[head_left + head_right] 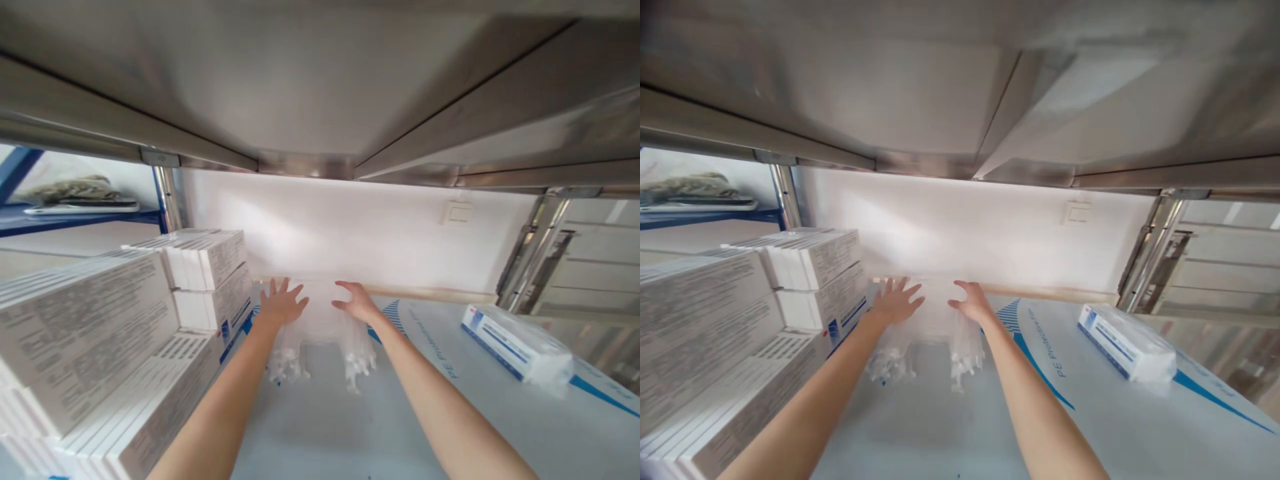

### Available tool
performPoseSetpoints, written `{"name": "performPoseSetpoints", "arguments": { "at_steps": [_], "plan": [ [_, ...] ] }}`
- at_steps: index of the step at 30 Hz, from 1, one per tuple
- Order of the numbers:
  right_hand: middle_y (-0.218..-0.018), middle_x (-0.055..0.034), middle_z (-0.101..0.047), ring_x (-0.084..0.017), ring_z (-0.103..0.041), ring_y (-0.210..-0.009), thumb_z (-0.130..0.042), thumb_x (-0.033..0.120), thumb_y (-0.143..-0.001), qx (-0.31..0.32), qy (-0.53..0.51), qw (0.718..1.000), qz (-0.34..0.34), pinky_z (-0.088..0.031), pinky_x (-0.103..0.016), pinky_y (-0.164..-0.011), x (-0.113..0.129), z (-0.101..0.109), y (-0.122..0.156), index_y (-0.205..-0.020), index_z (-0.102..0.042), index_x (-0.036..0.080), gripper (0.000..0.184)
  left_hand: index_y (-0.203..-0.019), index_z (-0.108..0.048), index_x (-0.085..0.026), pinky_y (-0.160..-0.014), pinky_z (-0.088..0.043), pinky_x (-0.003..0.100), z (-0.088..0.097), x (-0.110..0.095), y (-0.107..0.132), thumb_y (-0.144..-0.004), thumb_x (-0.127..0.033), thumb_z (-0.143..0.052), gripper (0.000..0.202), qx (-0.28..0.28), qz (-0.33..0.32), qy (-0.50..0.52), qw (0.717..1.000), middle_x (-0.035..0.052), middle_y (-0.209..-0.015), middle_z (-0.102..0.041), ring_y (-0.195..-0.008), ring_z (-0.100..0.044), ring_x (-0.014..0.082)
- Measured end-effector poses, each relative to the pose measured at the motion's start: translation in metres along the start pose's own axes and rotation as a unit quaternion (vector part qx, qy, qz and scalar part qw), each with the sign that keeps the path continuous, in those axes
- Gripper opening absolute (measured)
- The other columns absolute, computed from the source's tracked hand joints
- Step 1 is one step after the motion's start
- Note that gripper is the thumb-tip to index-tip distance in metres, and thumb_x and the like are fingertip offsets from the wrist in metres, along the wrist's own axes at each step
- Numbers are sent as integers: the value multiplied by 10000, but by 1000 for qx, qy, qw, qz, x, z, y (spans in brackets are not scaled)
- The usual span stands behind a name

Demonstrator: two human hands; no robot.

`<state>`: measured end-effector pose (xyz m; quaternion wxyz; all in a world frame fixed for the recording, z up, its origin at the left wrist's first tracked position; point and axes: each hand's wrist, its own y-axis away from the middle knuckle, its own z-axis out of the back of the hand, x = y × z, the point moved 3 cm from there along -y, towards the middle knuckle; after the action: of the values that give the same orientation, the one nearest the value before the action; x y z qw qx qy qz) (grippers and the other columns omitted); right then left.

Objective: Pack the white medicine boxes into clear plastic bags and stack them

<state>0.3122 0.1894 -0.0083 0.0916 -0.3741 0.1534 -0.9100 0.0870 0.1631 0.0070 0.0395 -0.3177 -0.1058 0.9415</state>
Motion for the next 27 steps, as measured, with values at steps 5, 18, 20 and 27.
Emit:
{"name": "performPoseSetpoints", "arguments": {
  "at_steps": [5,18,20,27],
  "plan": [
    [-1513,-146,-449,-342,-407,-1407,-775,382,-748,-43,57,997,35,-259,-523,-1173,2,0,9,-1283,-646,238,569,-1425,-518,-264,-1079,-188,763,-11,20,14,-878,-595,-496,639,17,25,-29,999,151,-1613,-299,-1470,-183,509],
    [-1003,-78,-764,-233,-723,-902,-531,408,-908,-118,50,989,71,-576,-364,-775,-2,63,113,-1022,-693,232,265,-1166,-666,-174,-1041,-467,424,62,-55,102,-1012,-299,-438,301,-111,-372,24,921,98,-1141,-702,-1144,-605,245],
    [-1014,-91,-753,-252,-709,-927,-541,386,-895,-133,67,986,77,-564,-399,-812,-13,68,130,-1027,-686,228,252,-1117,-680,-164,-1023,-478,421,46,-55,114,-991,-256,-479,254,-77,-411,4,909,100,-1106,-705,-1109,-607,248],
    [-951,-101,-723,-289,-674,-940,-516,244,-863,-149,114,974,126,-515,-487,-927,-36,67,148,-1005,-683,219,221,-999,-698,-165,-978,-506,401,-12,-72,131,-945,-185,-521,186,7,-449,-63,891,105,-1023,-697,-1112,-595,257]
  ]
}}
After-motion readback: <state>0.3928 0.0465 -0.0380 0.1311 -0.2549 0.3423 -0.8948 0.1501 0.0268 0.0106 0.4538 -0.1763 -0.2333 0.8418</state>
